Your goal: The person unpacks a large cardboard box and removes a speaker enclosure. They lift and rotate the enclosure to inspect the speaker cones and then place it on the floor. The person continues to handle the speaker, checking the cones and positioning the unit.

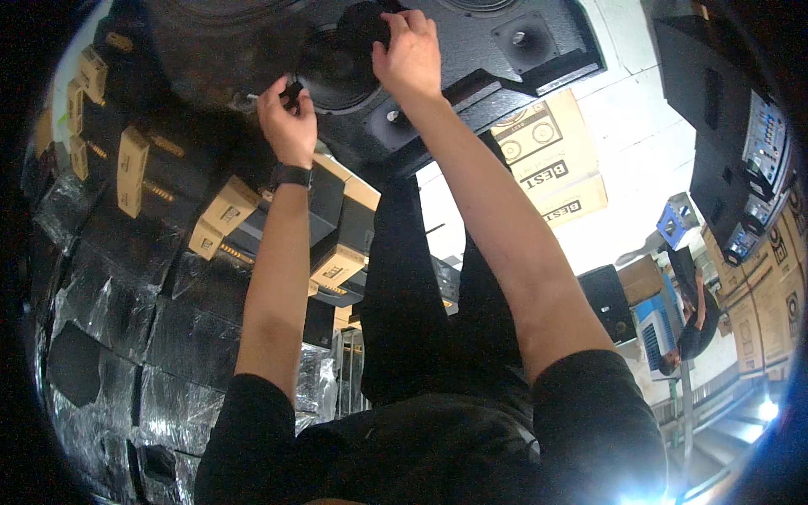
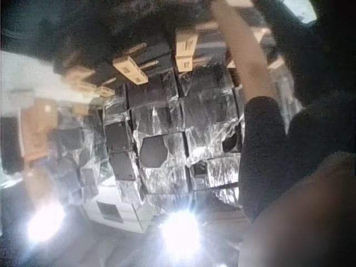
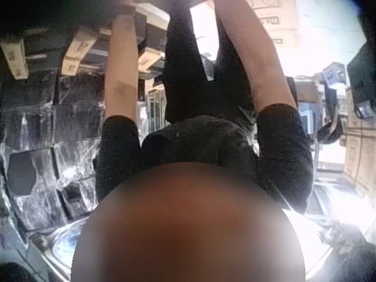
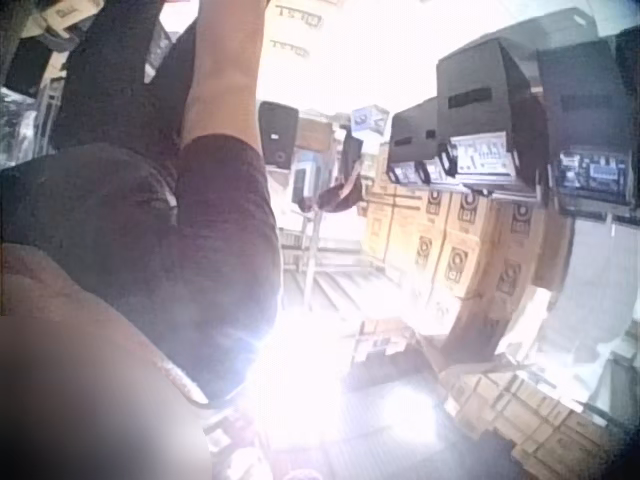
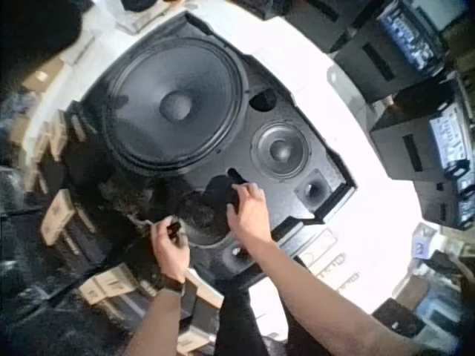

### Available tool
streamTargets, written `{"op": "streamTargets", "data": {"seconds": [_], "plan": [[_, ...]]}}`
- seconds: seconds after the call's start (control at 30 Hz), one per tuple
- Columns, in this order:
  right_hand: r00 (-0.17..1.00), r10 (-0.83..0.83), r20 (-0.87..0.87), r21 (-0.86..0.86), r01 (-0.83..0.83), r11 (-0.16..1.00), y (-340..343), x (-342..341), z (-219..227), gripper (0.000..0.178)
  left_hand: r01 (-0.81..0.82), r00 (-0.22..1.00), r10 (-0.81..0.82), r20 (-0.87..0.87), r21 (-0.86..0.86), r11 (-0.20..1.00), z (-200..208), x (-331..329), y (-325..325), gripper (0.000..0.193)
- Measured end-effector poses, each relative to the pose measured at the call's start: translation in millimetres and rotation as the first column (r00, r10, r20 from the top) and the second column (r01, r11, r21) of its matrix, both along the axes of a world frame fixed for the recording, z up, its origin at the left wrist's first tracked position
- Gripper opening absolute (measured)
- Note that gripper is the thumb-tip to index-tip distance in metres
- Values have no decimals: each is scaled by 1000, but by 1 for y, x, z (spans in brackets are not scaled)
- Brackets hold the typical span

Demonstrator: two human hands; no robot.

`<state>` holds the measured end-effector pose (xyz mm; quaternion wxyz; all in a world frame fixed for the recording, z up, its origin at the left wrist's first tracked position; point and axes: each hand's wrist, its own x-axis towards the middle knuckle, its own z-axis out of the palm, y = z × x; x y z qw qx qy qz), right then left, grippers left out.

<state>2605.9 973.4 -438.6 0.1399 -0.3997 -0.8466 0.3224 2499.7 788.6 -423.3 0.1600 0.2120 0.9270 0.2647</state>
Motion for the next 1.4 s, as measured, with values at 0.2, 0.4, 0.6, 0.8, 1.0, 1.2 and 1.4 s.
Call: {"op": "streamTargets", "data": {"seconds": [0.2,0.4,0.6,0.8,1.0,1.2,1.4], "plan": [[993,-6,114,-21,8,1000,-7,-11,1,51,9,991,-12,-130,-24,1000,2,18,-16,43],[999,44,-4,-152,-44,987,-5,19,15,51,-497,831,462,310,41,867,-4,59,-44,66],[990,-127,54,115,121,986,57,117,36,51,-464,563,478,675,-220,858,-16,81,-43,113],[854,-332,400,406,159,900,135,186,14,69,-430,589,439,679,-197,881,-24,85,-45,114],[940,-295,173,232,252,939,139,200,-27,92,-262,925,295,239,-159,952,-12,69,-40,134],[955,-280,99,248,249,936,140,205,-35,83,349,909,-365,-201,-112,931,15,21,11,117],[951,-305,49,295,278,914,135,194,-23,80,670,685,-711,-157,-247,700,6,-12,48,123]]}}
